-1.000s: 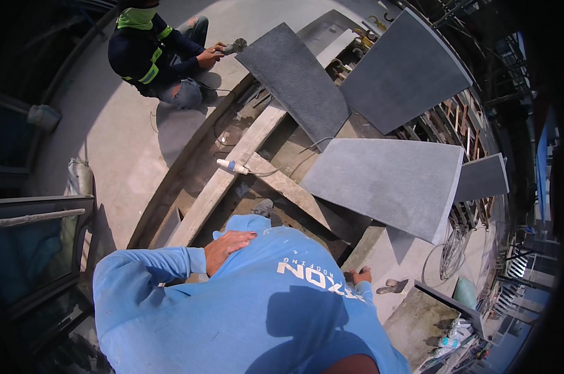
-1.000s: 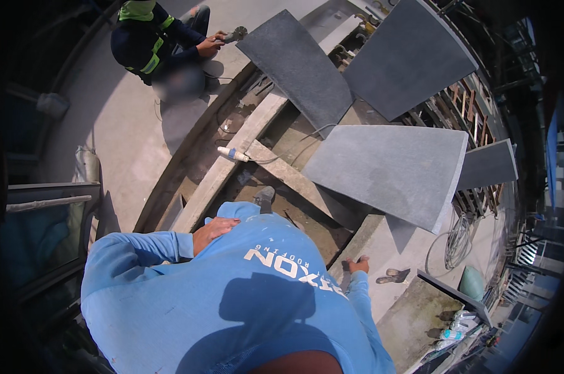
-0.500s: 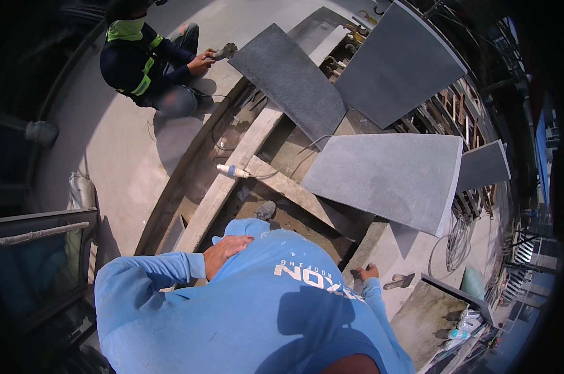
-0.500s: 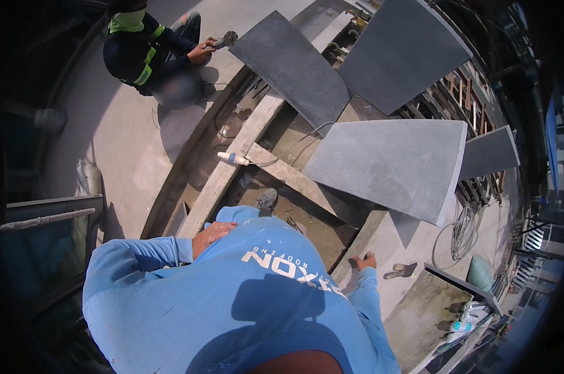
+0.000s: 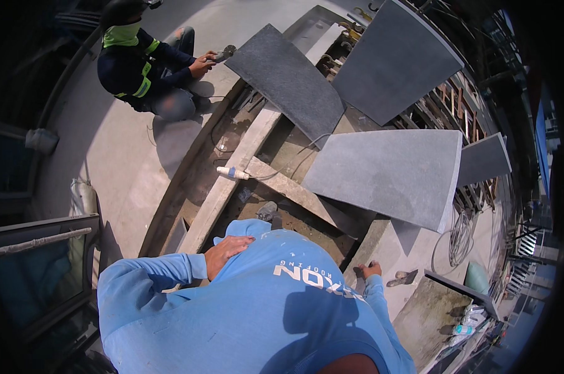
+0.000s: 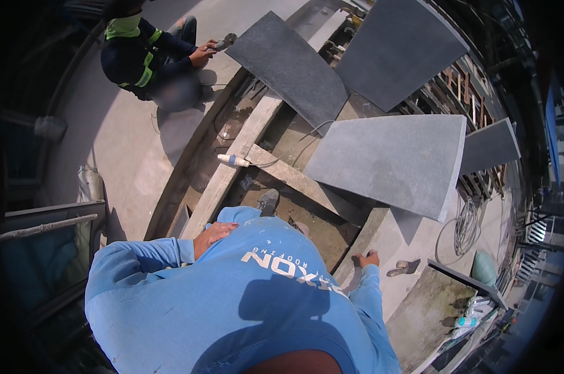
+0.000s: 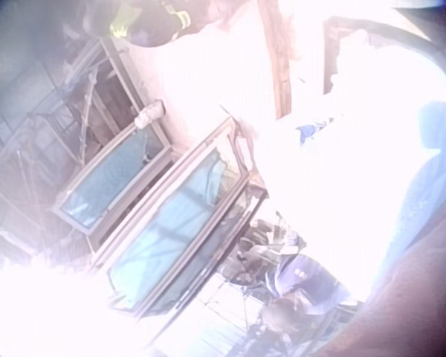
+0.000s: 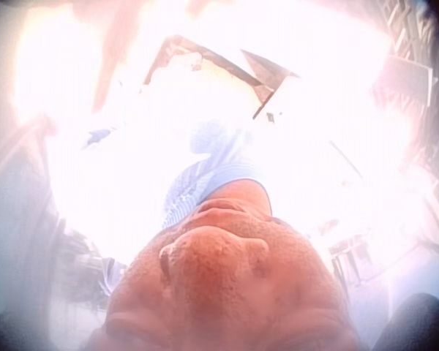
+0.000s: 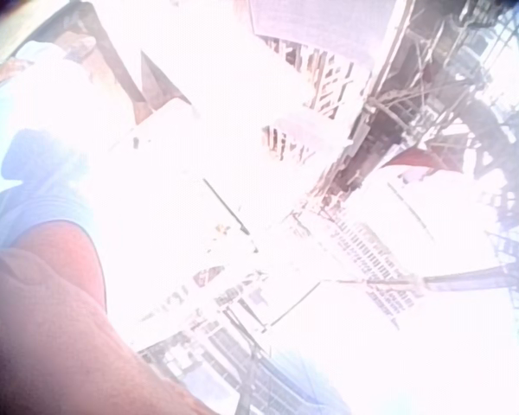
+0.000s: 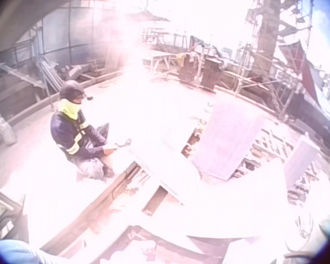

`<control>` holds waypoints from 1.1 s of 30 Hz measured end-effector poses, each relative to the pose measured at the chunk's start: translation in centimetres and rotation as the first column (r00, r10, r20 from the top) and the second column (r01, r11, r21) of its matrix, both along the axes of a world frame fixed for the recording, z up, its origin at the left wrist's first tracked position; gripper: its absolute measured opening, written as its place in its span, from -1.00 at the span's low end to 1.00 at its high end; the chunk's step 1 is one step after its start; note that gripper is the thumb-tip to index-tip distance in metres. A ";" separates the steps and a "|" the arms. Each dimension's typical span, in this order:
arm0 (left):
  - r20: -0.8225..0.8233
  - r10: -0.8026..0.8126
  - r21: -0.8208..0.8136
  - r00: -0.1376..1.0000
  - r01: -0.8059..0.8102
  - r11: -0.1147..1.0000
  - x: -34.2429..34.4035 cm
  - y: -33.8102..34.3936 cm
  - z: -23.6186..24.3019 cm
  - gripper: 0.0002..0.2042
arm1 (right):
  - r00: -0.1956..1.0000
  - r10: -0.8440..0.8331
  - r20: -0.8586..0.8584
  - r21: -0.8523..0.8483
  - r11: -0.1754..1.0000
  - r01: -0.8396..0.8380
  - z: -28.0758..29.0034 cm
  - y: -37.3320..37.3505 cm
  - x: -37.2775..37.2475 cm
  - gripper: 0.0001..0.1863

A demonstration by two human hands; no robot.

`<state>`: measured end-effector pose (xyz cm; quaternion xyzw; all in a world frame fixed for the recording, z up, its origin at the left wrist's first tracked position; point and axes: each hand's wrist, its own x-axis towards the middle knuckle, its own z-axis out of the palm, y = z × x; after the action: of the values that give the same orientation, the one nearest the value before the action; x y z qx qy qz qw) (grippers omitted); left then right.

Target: The person measures and marks a stone tile with a tape measure and marker, then applies mortar to the surface with a trowel and places the tile on the prepared area. Another worker is visible nearby.

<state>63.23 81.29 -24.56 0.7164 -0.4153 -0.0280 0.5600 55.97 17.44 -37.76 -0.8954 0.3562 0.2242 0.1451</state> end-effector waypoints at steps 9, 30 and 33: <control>0.014 -0.015 0.008 1.000 0.015 1.000 0.1 0.1 -0.1 -0.19 | 0.999 -0.040 -0.018 -0.013 0.999 0.039 0.1 0.1 0.5 -0.12; -0.002 -0.032 0.004 0.999 0.032 0.999 -0.6 0.3 0.0 -0.10 | 1.000 -0.008 0.006 -0.030 1.000 0.008 -0.2 -0.1 0.0 -0.11; -0.009 -0.026 0.009 1.000 0.026 1.000 -0.5 0.2 0.4 -0.11 | 1.000 -0.005 -0.010 -0.041 0.999 0.005 -0.3 -0.2 0.0 -0.12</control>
<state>62.74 81.51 -24.15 0.7133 -0.4222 -0.0403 0.5580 55.93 17.21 -38.07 -0.8962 0.3636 0.2209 0.1256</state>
